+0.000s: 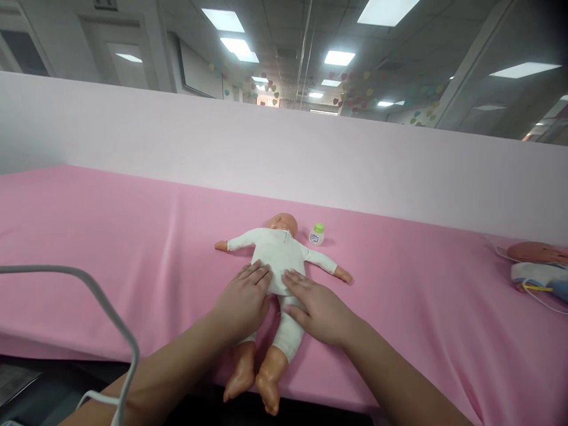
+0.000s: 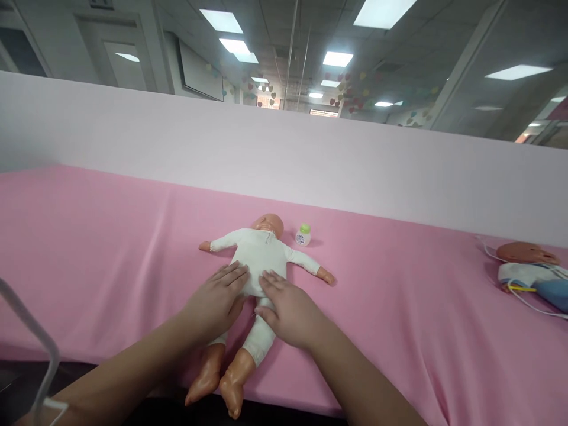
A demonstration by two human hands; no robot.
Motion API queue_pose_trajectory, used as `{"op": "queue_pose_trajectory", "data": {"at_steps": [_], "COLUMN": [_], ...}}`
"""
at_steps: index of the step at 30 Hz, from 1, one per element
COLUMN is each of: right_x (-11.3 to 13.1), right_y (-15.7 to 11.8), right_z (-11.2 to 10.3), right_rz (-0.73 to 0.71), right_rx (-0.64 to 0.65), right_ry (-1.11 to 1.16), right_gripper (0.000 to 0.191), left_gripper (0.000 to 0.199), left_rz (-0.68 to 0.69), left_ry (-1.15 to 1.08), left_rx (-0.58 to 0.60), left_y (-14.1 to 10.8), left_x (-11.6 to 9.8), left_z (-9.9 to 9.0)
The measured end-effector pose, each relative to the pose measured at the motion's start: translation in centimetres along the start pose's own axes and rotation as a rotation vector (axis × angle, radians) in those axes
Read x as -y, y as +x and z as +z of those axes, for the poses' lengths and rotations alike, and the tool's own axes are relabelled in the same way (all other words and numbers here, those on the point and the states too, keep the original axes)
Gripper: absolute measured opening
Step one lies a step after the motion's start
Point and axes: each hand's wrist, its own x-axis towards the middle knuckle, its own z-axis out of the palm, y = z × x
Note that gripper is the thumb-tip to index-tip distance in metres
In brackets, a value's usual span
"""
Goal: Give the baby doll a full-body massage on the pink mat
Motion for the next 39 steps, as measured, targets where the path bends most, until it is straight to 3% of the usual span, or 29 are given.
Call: {"op": "queue_pose_trajectory", "data": {"at_steps": [6, 10, 14, 19, 27, 31, 39], "right_x": [-0.4, -0.5, -0.7, -0.7, -1.2, -1.1, -1.7], "right_y": [-2.2, -1.8, -1.6, -0.6, 1.5, 1.5, 2.7], "right_z": [0.8, 1.7, 1.8, 0.9, 1.0, 1.2, 0.0], "right_rz": [-0.049, -0.087, -0.09, -0.031, 0.007, 0.003, 0.03], "right_rx": [0.002, 0.018, -0.011, -0.086, -0.016, -0.014, -0.121], "right_ry": [0.038, 0.018, 0.025, 0.034, -0.003, -0.01, 0.014], "right_gripper": [0.073, 0.072, 0.08, 0.085, 0.097, 0.095, 0.087], "left_gripper": [0.051, 0.049, 0.045, 0.048, 0.057, 0.057, 0.051], "left_rz": [0.097, 0.016, -0.016, -0.031, -0.033, -0.037, 0.027], "left_ry": [-0.013, -0.057, -0.12, -0.031, -0.087, -0.049, -0.058], "left_rx": [0.115, 0.173, 0.148, 0.095, 0.151, 0.17, 0.091], "left_y": [-0.8, -0.7, 0.1, 2.0, 2.7, 2.6, 4.7], "left_x": [-0.4, -0.4, -0.4, -0.3, 1.3, 1.0, 1.1], "left_z": [-0.3, 0.0, -0.6, -1.6, 0.1, -0.1, -0.7]}}
